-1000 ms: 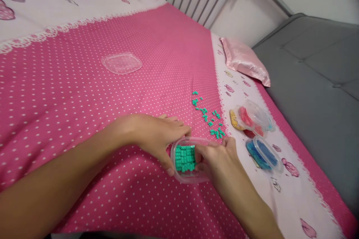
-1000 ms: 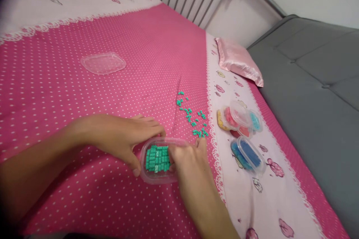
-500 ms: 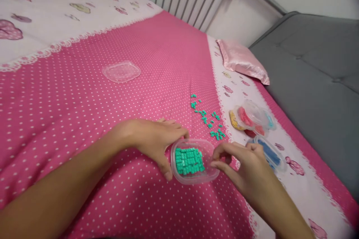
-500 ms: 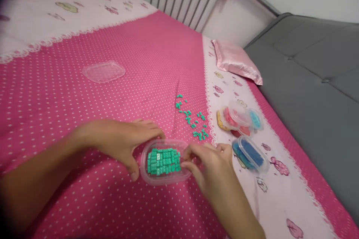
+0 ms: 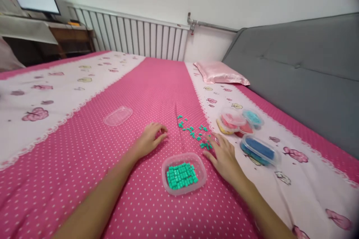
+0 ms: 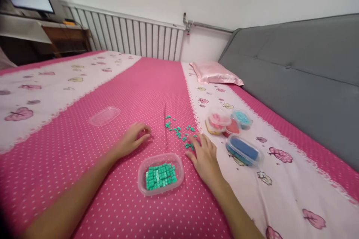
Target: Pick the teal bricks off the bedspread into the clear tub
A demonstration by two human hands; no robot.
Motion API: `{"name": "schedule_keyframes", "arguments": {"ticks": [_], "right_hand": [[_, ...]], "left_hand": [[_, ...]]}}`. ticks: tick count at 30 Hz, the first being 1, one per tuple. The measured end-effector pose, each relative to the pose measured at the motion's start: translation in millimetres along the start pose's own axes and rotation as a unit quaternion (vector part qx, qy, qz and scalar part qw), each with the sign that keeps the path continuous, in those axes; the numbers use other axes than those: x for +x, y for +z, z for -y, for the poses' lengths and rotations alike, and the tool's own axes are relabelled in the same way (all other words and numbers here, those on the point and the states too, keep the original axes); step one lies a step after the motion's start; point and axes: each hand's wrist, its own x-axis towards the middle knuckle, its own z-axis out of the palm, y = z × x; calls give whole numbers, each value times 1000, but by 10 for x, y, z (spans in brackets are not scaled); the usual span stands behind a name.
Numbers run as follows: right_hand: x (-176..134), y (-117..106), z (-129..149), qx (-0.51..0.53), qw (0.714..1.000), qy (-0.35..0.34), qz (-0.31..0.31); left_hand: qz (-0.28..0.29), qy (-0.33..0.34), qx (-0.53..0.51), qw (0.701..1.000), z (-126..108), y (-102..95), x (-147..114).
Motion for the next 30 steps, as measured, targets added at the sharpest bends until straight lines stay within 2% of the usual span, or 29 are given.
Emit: {"name": "schedule_keyframes", "arguments": {"ticks": [5, 8, 17, 22, 30], "right_hand": [[-26, 245, -4, -22, 1000, 16, 0], [-3, 330, 16, -25, 999, 21, -11], [85, 359, 121, 35, 999, -33, -20], [96, 371, 116, 94, 994, -47, -9], [68, 341, 109, 142, 990, -17, 0]], "left_hand": [[-123, -42, 57, 990, 113, 86, -38], [-160, -63, 72, 982, 144, 86, -127], [-170, -96, 95, 976, 56, 188, -468], [-160, -102, 113, 975, 0, 252, -443], [-169, -106, 120, 973, 24, 265, -393]]}}
